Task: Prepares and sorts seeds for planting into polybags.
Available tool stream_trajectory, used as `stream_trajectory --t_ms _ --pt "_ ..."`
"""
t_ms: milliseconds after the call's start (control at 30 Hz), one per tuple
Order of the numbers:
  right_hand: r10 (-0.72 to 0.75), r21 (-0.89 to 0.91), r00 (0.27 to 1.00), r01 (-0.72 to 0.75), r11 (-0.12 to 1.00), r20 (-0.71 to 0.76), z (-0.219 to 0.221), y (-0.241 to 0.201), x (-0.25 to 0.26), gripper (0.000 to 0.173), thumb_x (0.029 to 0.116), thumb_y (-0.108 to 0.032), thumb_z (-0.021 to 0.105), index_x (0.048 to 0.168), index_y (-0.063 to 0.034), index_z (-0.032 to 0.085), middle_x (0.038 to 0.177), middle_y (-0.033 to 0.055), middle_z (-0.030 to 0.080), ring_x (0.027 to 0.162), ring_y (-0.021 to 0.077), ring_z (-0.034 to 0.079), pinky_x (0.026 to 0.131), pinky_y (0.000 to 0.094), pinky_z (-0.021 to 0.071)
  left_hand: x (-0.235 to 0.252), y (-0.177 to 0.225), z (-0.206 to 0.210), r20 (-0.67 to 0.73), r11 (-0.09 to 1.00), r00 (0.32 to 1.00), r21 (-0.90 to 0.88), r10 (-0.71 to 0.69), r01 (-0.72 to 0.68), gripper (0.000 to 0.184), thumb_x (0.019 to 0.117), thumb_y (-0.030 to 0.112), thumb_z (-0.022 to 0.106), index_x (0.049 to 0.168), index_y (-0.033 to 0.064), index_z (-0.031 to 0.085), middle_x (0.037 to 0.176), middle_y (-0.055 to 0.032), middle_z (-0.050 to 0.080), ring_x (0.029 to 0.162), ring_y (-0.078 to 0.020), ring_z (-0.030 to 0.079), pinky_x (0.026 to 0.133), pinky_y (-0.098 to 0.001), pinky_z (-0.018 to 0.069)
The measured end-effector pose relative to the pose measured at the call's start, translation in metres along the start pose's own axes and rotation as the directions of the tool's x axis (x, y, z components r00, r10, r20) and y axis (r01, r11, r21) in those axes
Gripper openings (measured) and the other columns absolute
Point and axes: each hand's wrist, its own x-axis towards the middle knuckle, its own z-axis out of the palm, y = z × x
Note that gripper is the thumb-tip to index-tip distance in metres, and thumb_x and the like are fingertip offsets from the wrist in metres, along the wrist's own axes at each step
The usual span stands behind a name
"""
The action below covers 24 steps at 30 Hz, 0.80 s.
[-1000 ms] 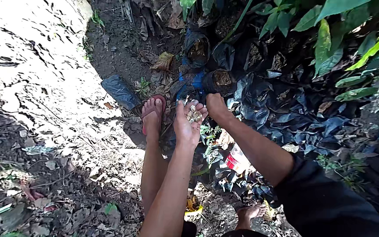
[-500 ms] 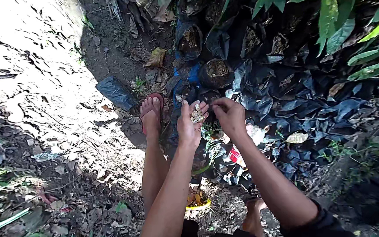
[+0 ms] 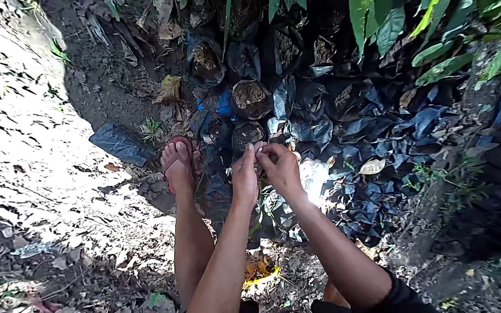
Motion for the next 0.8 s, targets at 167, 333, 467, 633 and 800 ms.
stream_trajectory --t_ms 167,333,467,633,800 --pt "-0.018 -0.014 1.0 0.018 1.0 -0.021 0.0 -0.009 0.003 0.016 0.0946 -0.019 0.071 0.106 -0.0085 0.074 0.108 0.0081 0.064 0.082 0.0164 0.064 0.073 0.0369 0.0574 0.0 0.005 0.004 -0.046 0.993 0.999 -0.114 -0.014 0.008 0.055 0.1121 0.044 0.031 0.13 0.0054 0.066 0.127 -0.0081 0.068 0.109 -0.018 0.066 0.092 -0.0368 0.0567" --pt "-0.005 -0.022 0.999 0.005 1.0 -0.039 0.002 -0.014 0.003 0.017 0.1 -0.021 0.064 0.106 -0.0092 0.074 0.102 0.0062 0.066 0.081 0.0164 0.063 0.072 0.0391 0.0559 0.001 -0.004 0.004 -0.079 0.997 0.995 -0.042 0.062 -0.066 0.044 0.1122 0.033 0.039 0.133 0.0056 0.066 0.125 -0.008 0.07 0.109 -0.0162 0.067 0.093 -0.0366 0.0565" --pt "0.073 0.073 0.997 -0.07 0.995 -0.039 0.006 -0.018 0.001 0.017 0.1018 -0.024 0.067 0.109 -0.01 0.075 0.093 0.0043 0.071 0.077 0.0145 0.066 0.073 0.0387 0.0568 0.001 -0.007 0.002 -0.104 0.991 0.986 0.062 0.128 -0.122 0.039 0.111 0.029 0.044 0.134 0.0071 0.067 0.123 -0.0065 0.071 0.108 -0.0152 0.068 0.094 -0.0367 0.0562" --pt "0.204 0.343 0.973 -0.157 0.926 -0.108 -0.017 -0.012 0.009 0.015 0.0997 -0.02 0.07 0.109 -0.0078 0.069 0.089 0.0063 0.078 0.074 0.0166 0.075 0.069 0.0348 0.0626 0.003 0.0 -0.002 -0.199 0.994 0.979 -0.106 -0.044 0.023 0.044 0.1129 0.031 0.037 0.118 0.0013 0.07 0.105 -0.0099 0.073 0.085 -0.0173 0.069 0.074 -0.033 0.058" --pt "0.188 -0.03 0.978 -0.192 0.981 -0.087 -0.043 0.024 0.048 0.02 0.1043 -0.024 0.062 0.117 -0.01 0.071 0.093 0.0088 0.076 0.067 0.0219 0.072 0.064 0.0444 0.061 0.004 0.01 -0.003 -0.22 0.971 0.963 -0.214 -0.157 0.109 0.046 0.1128 0.034 0.037 0.113 0.0015 0.07 0.101 -0.0105 0.074 0.079 -0.0173 0.069 0.07 -0.031 0.057"
